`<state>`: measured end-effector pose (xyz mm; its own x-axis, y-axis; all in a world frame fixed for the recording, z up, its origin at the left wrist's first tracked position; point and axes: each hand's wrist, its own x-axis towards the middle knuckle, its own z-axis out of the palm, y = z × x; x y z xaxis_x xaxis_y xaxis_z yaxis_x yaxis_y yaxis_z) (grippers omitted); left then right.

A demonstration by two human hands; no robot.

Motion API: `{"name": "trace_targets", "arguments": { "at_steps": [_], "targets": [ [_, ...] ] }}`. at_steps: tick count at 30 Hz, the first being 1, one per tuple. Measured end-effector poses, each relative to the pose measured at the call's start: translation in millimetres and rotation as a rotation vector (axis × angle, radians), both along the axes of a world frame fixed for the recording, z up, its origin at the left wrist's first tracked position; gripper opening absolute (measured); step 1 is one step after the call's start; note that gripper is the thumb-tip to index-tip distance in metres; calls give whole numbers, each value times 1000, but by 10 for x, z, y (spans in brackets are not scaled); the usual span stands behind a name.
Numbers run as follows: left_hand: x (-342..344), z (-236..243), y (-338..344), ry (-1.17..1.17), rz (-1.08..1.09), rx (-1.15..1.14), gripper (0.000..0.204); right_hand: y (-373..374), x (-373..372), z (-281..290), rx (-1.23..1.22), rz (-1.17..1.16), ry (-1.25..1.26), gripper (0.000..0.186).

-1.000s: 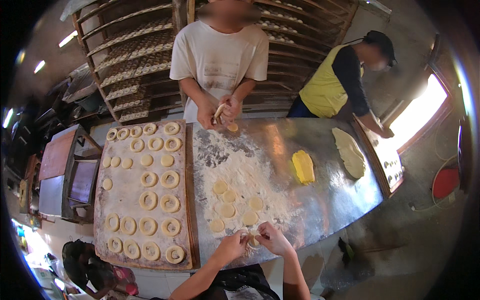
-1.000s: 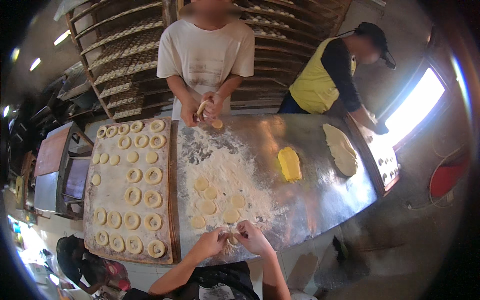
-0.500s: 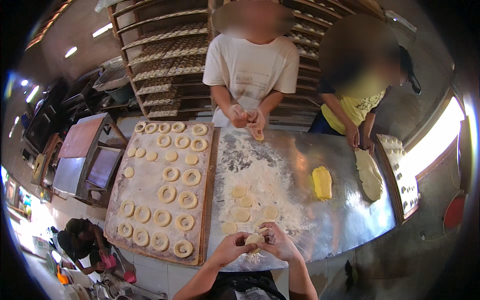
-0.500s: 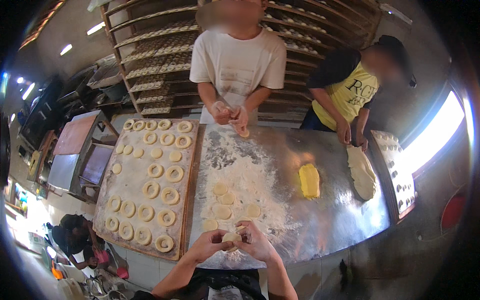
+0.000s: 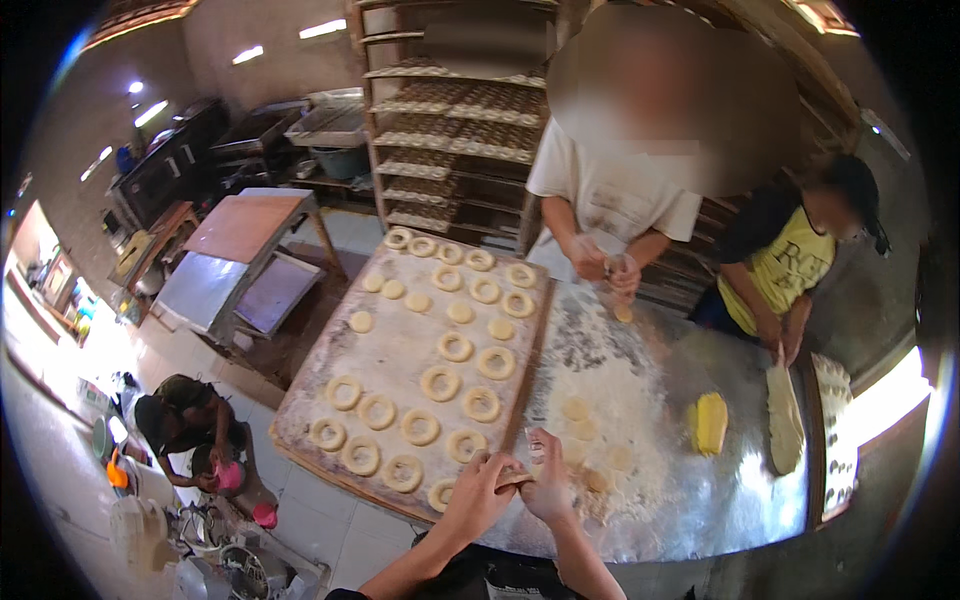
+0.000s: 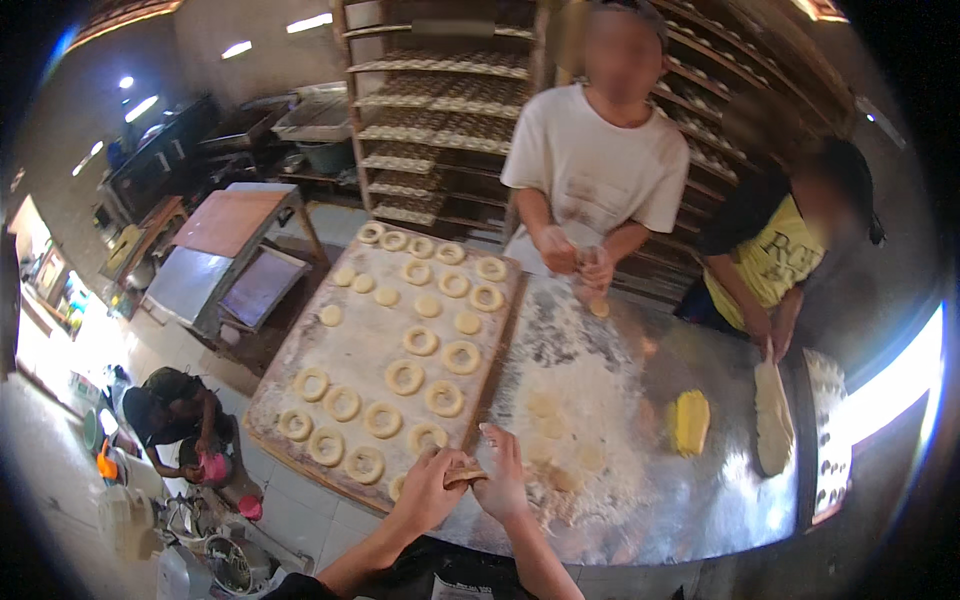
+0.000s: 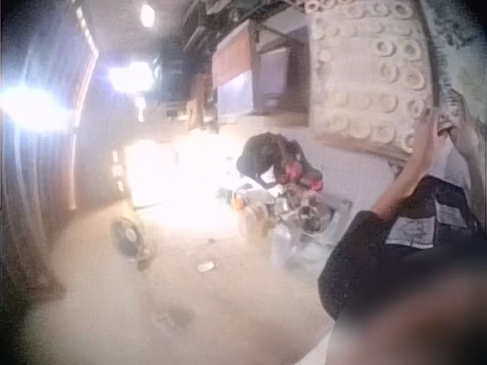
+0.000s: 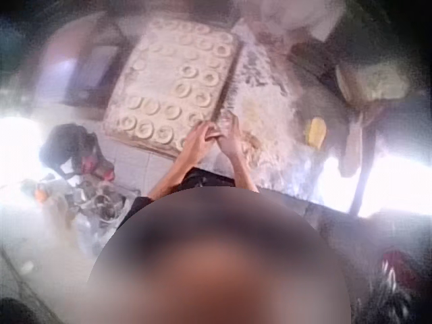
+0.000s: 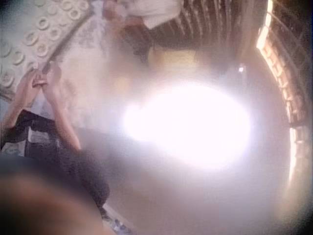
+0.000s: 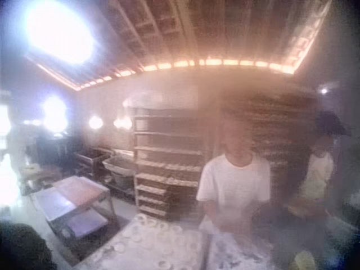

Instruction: The person shapes small dough pieces into ring shapes by hand and places them on a wooden board. Other workers are also shaping dough nearby. The person continues forming rings and arranging them in rows on the board throughout the clip.

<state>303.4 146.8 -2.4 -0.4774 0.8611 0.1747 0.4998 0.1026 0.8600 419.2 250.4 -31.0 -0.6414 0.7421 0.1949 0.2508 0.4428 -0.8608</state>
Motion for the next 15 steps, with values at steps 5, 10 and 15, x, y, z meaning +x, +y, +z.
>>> {"name": "trace_targets", "arguments": {
  "at_steps": [5, 10, 15],
  "targets": [
    [-388, 10, -310, 230, 148, 178, 55, -161, -330, 118, -1007, 420, 443, 61],
    [-845, -60, -717, -749, -42, 291, 48, -482, -895, 269, -1169, 335, 392, 46],
    [-1324, -142, -1007, -1163, 67, 592, 26, -876, -1466, 276, -956, 243, 317, 39]
  ]
}}
